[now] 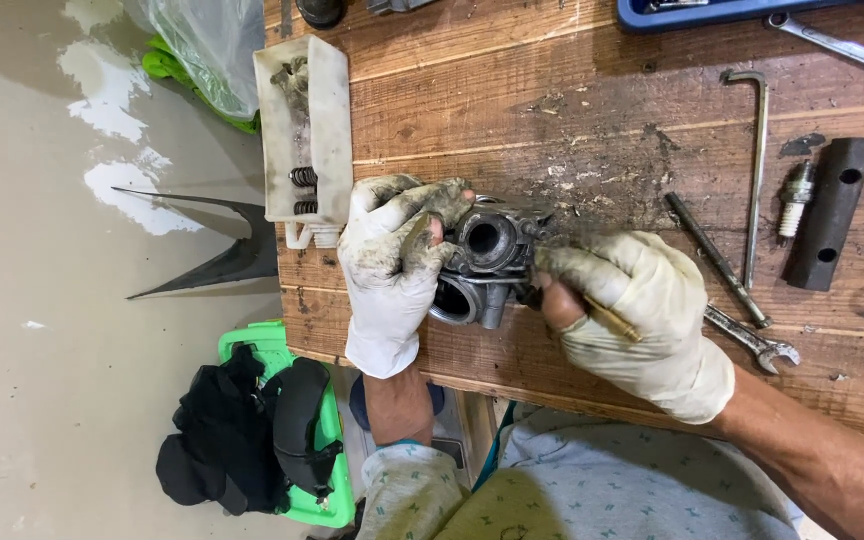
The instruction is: Scraping carbon deposits from the combustion chamber of a motorcycle cylinder head using a metal pick.
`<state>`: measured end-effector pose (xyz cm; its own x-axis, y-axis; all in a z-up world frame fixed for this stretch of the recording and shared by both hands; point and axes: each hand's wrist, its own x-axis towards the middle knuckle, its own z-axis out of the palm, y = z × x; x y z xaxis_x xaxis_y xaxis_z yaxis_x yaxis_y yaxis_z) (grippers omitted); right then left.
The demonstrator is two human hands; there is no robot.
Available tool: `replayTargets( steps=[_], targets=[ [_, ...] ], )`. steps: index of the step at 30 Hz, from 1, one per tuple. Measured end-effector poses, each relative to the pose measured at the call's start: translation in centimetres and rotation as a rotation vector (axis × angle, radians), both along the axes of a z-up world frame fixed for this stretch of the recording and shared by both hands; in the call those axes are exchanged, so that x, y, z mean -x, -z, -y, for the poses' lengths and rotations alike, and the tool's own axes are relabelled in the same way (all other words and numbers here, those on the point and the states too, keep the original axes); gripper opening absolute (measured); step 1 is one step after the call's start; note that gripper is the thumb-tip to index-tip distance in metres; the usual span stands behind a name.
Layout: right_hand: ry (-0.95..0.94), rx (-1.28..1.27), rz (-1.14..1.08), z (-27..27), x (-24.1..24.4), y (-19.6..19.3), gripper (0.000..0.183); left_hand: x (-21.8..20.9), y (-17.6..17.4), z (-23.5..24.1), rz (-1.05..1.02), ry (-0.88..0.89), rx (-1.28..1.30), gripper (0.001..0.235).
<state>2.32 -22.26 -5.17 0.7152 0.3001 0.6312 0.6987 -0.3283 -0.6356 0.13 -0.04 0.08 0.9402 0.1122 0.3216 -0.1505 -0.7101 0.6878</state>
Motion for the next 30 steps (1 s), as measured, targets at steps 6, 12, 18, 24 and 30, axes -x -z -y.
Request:
replayTargets(
  steps=[6,12,18,24,30],
  targets=[
    [0.046,0.079,-0.021,-0.2,-0.2,0.3,0.009,0.0,0.0,0.0,0.024,0.006,-0.013,0.038],
    [-0.124,0.067,-0.019,0.2,-0.6,0.4,0.013,0.0,0.2,-0.2,0.025,0.002,-0.024,0.038],
    [-0.063,0.149,0.038,0.4,-0.9,-0.1,0.015,0.0,0.3,-0.2,0.014,-0.004,-0.061,0.039],
    [-0.079,0.171,0.043,0.5,-1.0,-0.5,0.015,0.0,0.0,0.0,0.011,-0.003,-0.045,0.041],
    [-0.091,0.226,-0.001,0.9,-1.0,-0.8,0.014,0.1,0.5,-0.3,0.016,-0.017,-0.073,0.035]
  ],
)
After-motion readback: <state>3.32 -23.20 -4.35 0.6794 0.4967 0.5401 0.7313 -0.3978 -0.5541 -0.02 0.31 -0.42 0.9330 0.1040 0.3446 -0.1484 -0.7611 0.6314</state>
